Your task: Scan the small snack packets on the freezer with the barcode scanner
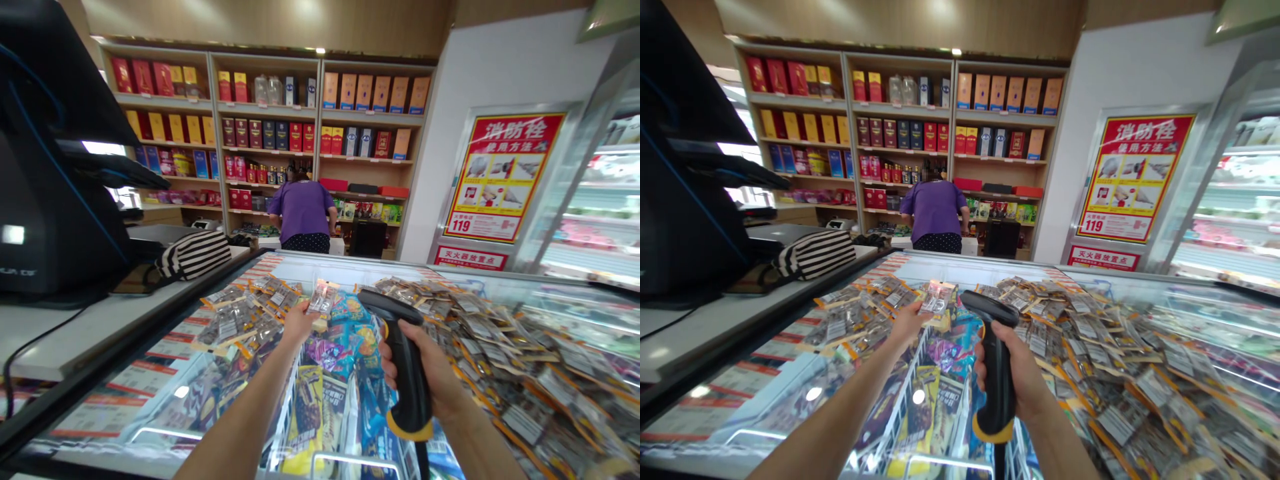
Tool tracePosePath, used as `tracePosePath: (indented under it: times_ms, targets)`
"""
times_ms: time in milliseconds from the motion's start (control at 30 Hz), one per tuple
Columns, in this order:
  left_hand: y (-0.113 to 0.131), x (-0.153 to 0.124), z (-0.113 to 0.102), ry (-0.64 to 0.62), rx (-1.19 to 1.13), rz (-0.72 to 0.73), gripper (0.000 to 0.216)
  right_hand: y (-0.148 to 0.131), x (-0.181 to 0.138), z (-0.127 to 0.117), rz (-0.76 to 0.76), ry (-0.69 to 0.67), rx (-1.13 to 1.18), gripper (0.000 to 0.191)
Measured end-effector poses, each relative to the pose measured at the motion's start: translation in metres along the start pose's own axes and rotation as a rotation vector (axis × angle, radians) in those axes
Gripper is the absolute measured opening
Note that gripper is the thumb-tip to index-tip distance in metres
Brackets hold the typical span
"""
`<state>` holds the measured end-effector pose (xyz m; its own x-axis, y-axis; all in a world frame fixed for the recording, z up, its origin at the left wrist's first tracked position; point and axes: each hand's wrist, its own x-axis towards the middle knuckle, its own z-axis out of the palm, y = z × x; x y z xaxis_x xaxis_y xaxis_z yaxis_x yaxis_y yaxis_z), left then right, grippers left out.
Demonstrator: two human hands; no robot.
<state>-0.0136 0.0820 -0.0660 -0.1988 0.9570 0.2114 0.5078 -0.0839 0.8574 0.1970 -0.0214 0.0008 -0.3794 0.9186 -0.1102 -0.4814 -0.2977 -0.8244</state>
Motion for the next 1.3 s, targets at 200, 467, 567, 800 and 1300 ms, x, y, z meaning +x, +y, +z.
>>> tracePosePath:
  times_ms: [200, 467, 567, 800, 1300]
  targets:
    - [0.004, -0.003, -0.002, 0.014, 0.01, -0.015, 0.024, -0.001, 0.002, 0.0, -0.022, 0.01, -0.005, 0.022]
    - [0.009, -0.005, -0.007, 0.026, 0.051, -0.013, 0.025, 0.005, 0.001, 0.009, -0.028, 0.074, -0.139, 0.026]
    - [0.009, -0.005, -0.008, 0.032, 0.065, -0.018, 0.025, 0.006, 0.0, 0.012, -0.038, 0.075, -0.154, 0.027]
    - [0.004, -0.002, -0.01, 0.051, 0.091, -0.031, 0.026, 0.002, -0.003, 0.02, -0.021, 0.089, -0.07, 0.025]
    - [0.003, -0.002, -0.015, 0.092, 0.112, -0.063, 0.026, 0.007, 0.006, 0.014, -0.019, 0.103, -0.078, 0.025]
